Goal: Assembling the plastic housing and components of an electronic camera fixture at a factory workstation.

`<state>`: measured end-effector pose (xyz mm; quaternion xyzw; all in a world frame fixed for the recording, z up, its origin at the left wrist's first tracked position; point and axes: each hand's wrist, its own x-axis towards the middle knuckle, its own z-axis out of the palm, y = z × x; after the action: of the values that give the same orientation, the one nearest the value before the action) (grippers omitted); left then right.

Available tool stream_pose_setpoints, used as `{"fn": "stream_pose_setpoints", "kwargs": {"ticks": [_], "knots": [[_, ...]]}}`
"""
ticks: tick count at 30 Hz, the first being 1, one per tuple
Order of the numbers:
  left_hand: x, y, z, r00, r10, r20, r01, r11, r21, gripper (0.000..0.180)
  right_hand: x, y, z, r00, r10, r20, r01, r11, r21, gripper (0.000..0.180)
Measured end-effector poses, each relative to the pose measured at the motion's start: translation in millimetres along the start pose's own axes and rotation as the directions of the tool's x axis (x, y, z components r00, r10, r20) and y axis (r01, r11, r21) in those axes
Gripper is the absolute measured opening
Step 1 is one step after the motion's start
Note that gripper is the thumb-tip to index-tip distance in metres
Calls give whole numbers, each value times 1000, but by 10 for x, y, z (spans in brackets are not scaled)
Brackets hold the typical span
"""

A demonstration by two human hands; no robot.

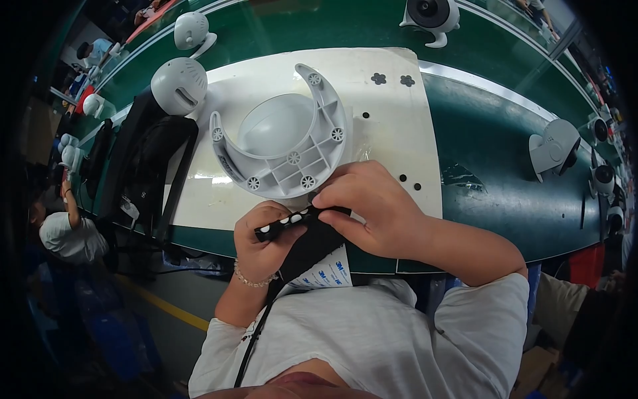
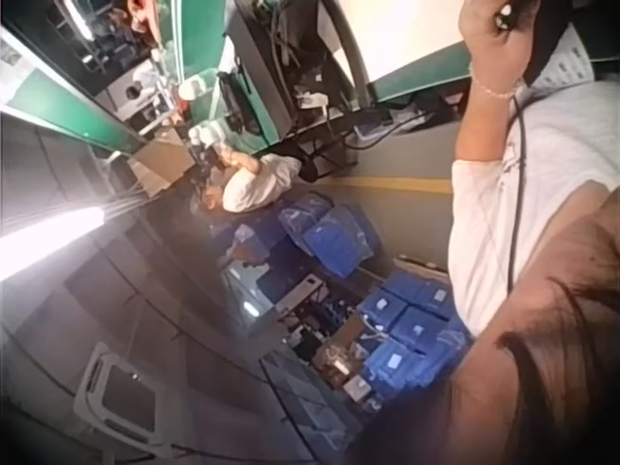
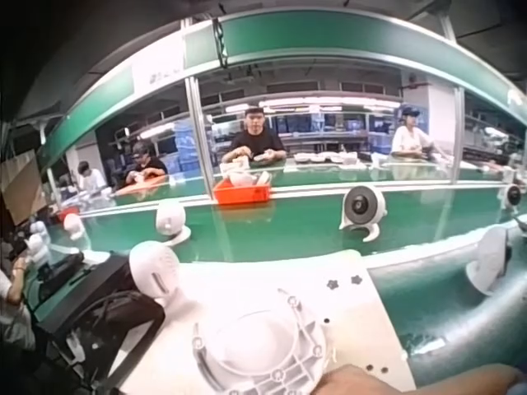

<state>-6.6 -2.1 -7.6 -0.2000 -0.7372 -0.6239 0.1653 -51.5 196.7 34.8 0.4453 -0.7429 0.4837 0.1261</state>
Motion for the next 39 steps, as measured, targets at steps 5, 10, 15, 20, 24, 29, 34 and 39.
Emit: {"fn": "stream_pose_setpoints", "kwargs": {"ticks": [5, 10, 15, 20, 24, 29, 34, 39], "knots": [[-21, 1, 21, 1000, 24, -19, -24, 999, 24, 26, -11, -7, -54, 976, -178, 128, 193, 975, -112, 26], [-22, -9, 7, 1000, -2, 14, 2, 1000, 8, 26, -76, 21, 175, 970, -179, -165, 196, 976, 91, 34], [-20, -9, 9, 999, 45, 0, -45, 997, 59, 26, -11, 19, 155, 933, -359, -1, 359, 933, 7, 36], [-51, 8, 8, 1000, 2, -29, 0, 997, 77, 27, -52, -63, 39, 916, -362, 176, 267, 873, 408, 38], [4, 80, -37, 943, 333, 1, -322, 909, 264, 31, 154, -122, -24, 979, 21, -203, 49, 942, 333, 49], [6, 49, 23, 923, 344, -174, -255, 883, 394, 29, 279, -173, -43, 984, 162, -68, -133, 940, 313, 53], [115, 90, 82, 946, 283, -159, -219, 918, 330, 31, 222, -146, -5, 987, 81, -141, -66, 992, 105, 44], [123, 5, 127, 931, 289, -223, -198, 914, 354, 28, 151, -140, 73, 969, -209, -132, 184, 967, -178, 46]]}}
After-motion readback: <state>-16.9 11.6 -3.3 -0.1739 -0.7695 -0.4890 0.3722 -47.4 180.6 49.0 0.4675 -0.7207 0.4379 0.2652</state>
